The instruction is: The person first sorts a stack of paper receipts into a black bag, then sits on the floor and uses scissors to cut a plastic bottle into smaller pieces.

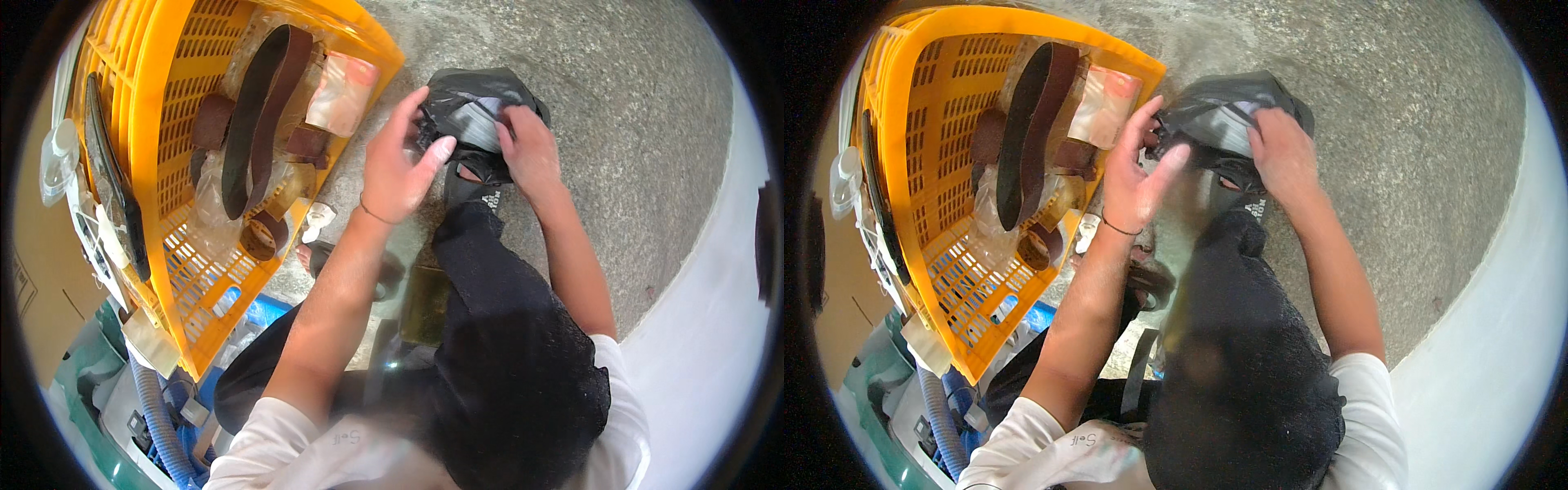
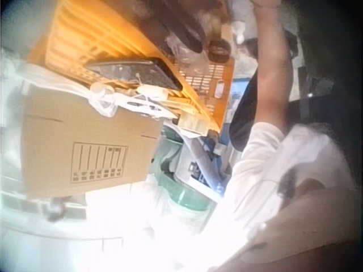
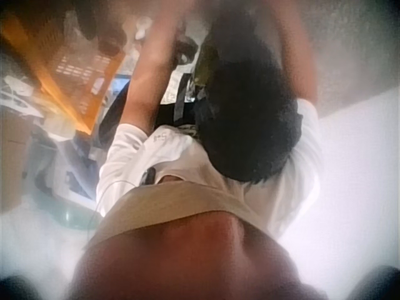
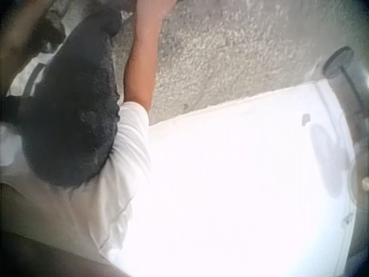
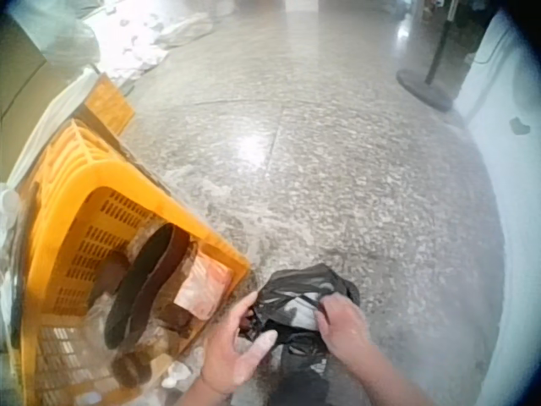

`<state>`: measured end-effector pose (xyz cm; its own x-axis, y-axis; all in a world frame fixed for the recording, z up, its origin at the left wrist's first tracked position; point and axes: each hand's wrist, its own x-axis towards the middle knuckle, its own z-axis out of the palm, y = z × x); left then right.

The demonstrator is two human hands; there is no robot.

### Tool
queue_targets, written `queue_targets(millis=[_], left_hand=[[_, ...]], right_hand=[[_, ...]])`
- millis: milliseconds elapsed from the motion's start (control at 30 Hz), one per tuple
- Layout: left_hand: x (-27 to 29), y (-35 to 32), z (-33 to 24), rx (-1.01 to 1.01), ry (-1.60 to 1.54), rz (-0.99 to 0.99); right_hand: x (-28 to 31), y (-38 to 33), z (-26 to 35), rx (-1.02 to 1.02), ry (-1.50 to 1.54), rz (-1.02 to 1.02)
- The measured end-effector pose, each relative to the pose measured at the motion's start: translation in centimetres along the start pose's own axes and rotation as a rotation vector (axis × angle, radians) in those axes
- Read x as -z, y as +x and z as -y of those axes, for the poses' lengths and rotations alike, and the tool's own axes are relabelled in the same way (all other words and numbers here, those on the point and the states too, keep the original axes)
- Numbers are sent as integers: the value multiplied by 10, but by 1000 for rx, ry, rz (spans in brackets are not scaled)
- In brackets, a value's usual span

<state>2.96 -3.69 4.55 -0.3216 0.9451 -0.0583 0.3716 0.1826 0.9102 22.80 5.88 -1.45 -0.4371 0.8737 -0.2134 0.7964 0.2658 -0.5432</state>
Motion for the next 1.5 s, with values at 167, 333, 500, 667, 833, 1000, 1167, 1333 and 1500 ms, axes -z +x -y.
queue_targets(millis=[167, 333, 500, 667, 833, 1000, 1167, 1333, 1500], left_hand=[[-14, -15, 45, 269, -575, -407], [-57, -23, 88, 741, 30, -224], [-78, -26, 81, 980, -916, -82], [-56, -24, 49, 752, -1007, -99], [-12, -56, 26, 619, -833, -245], [66, -57, 49, 547, -261, -582], [178, 2, 95, 190, 421, -840], [265, 81, 142, -171, 601, -674], [275, 125, 214, 323, 919, -224]], right_hand=[[19, 10, -45, -246, 428, -305], [-25, 27, -61, -486, 671, 232], [-43, 7, -36, -385, 922, 436], [-33, -16, 19, -39, 712, 437], [-9, -21, 83, 113, 321, 651], [0, -1, 119, 260, 882, 851], [3, 8, 86, 174, 969, 703], [-5, -3, 38, -43, 1045, 627], [-16, -14, 15, -258, 1082, 626]])
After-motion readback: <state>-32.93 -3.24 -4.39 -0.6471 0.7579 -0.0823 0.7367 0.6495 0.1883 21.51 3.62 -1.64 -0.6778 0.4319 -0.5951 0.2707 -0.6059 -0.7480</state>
